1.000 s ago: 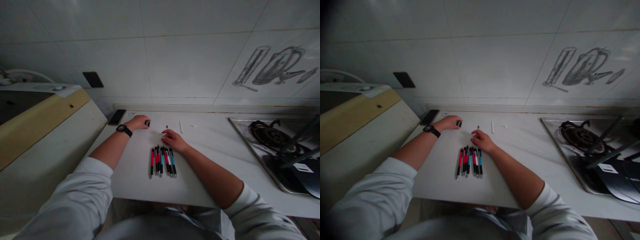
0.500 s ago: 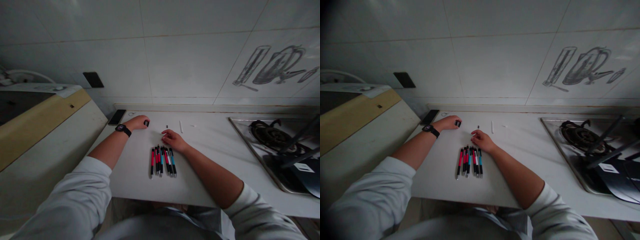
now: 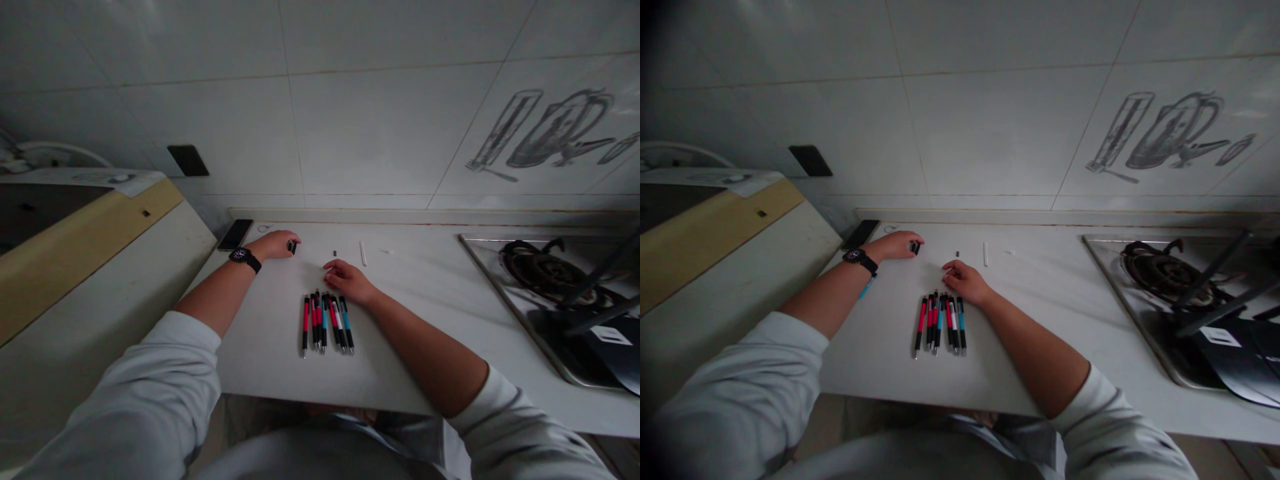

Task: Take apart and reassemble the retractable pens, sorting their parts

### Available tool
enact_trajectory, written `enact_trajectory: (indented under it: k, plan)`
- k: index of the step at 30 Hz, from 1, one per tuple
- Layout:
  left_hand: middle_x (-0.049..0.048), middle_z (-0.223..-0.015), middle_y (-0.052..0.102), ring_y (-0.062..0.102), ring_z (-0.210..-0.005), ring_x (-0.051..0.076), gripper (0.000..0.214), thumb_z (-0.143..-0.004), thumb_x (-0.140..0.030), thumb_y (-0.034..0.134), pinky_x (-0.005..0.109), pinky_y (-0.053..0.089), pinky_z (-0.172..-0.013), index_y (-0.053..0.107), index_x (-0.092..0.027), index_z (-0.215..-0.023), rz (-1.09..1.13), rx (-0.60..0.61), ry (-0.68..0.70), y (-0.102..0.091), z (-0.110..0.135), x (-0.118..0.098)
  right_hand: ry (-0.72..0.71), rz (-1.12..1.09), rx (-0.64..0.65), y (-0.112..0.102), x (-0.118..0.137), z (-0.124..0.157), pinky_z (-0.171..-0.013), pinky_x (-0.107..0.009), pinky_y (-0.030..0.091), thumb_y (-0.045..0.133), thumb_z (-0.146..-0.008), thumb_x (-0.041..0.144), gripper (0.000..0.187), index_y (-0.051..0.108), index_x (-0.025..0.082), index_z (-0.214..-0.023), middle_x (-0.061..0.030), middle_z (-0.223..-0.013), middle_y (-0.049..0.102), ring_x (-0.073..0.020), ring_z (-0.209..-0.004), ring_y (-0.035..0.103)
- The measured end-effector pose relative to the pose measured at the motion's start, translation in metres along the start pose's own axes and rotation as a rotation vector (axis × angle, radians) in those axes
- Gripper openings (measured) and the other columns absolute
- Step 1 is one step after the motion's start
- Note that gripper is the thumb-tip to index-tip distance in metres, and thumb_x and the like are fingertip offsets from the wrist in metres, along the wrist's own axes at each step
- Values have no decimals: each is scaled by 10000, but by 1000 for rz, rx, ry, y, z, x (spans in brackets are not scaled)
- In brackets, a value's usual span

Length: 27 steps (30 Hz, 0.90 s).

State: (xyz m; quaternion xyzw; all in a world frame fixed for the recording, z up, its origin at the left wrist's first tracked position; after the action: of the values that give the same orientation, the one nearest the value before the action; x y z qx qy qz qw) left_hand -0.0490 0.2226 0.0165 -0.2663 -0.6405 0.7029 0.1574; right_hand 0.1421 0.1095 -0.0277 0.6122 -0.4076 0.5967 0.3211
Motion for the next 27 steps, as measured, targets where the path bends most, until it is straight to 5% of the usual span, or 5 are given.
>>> enact_trajectory:
  k: [27]
  plan:
    - [69, -1238, 740, 709, -1057, 209, 551, -705, -98, 682, 263, 527, -926, 702, -209, -1244, 30, 47, -23, 1, 6, 2, 1, 55, 7, -3, -3, 1, -762, -324, 526, 688, -860, 378, 283, 622, 234, -1095, 0, -848, 687, -151, -740, 633]
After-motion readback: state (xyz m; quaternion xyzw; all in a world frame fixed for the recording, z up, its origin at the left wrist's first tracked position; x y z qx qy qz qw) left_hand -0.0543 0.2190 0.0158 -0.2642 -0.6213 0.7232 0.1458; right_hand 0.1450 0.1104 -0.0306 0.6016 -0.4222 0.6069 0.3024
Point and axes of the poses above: each hand's wrist, its own z-axis away from the middle knuckle, its own y-axis out of the palm, x = y × z, the point moved 10 cm from there along -z, towards the middle knuckle
